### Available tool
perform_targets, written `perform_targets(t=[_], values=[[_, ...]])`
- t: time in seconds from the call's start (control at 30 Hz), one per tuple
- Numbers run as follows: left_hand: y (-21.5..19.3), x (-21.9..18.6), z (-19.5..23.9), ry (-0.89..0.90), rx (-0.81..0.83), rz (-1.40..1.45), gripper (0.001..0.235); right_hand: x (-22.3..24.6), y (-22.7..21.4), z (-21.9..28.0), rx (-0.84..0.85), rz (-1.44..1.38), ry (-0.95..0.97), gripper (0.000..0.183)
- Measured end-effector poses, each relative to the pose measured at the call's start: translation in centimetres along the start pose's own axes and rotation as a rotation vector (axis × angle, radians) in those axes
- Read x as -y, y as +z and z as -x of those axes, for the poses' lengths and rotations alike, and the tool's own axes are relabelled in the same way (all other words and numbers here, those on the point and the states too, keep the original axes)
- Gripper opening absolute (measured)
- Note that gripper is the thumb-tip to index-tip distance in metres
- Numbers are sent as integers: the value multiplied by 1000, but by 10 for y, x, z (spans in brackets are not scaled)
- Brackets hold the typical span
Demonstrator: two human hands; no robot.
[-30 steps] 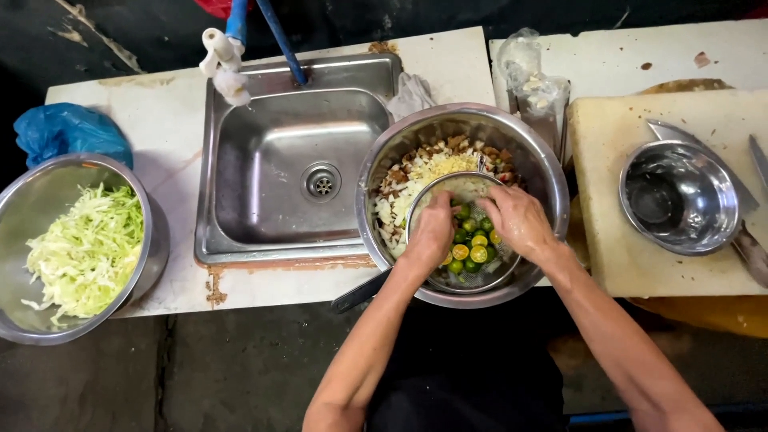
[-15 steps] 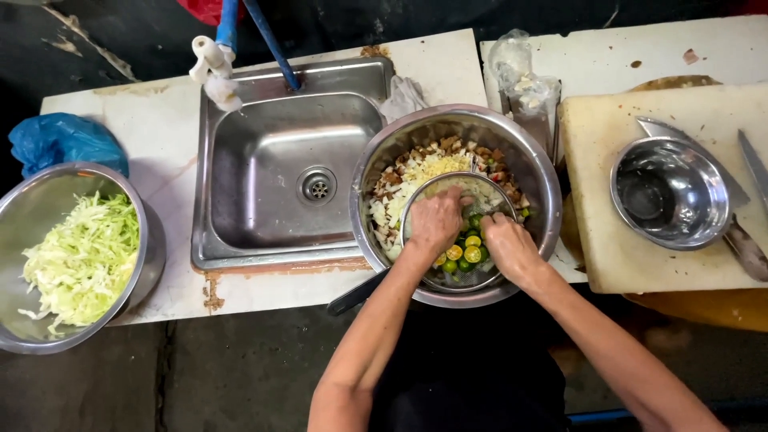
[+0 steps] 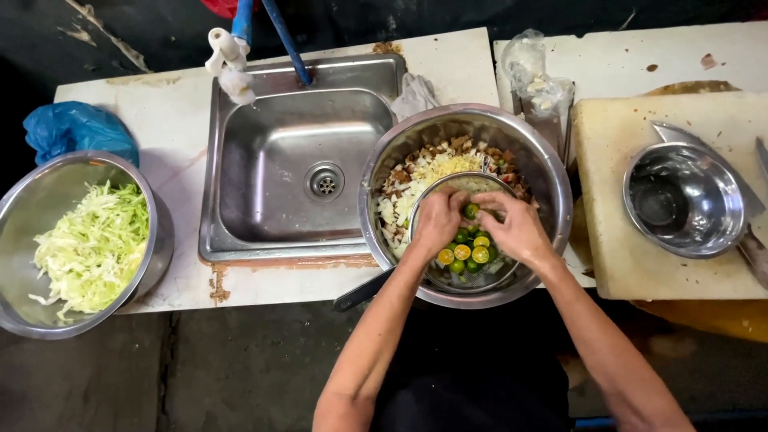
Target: The person squeezes small green limes by hand over a strainer placed inside a large metal bowl containing chopped ingredients. The person repeatedly picks up limes, squeezes them to extract juice, and places the squeezed halves into a separate small bowl.
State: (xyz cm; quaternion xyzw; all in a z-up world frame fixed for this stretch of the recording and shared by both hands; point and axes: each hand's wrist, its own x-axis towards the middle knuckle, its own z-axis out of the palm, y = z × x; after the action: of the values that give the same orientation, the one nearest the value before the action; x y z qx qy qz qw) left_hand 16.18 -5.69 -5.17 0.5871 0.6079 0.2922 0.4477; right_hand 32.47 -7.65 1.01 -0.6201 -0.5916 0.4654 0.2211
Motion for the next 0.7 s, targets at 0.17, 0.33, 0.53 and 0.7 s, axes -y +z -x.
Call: perform_targets(t=[0.17,0.33,0.53,0.7], values=[[7,5,-14,62,-41,-27,28,-24,13,-22,7,370,-220,40],[1,-13,-9,7,8,53,30,-95,33,-51,-113,822,-523,26],[30,11,-23,12,-30,85,38,-48,26,-28,-25,968,-419,36],[-5,-32,7,-3,70,120,37,-88,15,-52,-102,826,-546,26]])
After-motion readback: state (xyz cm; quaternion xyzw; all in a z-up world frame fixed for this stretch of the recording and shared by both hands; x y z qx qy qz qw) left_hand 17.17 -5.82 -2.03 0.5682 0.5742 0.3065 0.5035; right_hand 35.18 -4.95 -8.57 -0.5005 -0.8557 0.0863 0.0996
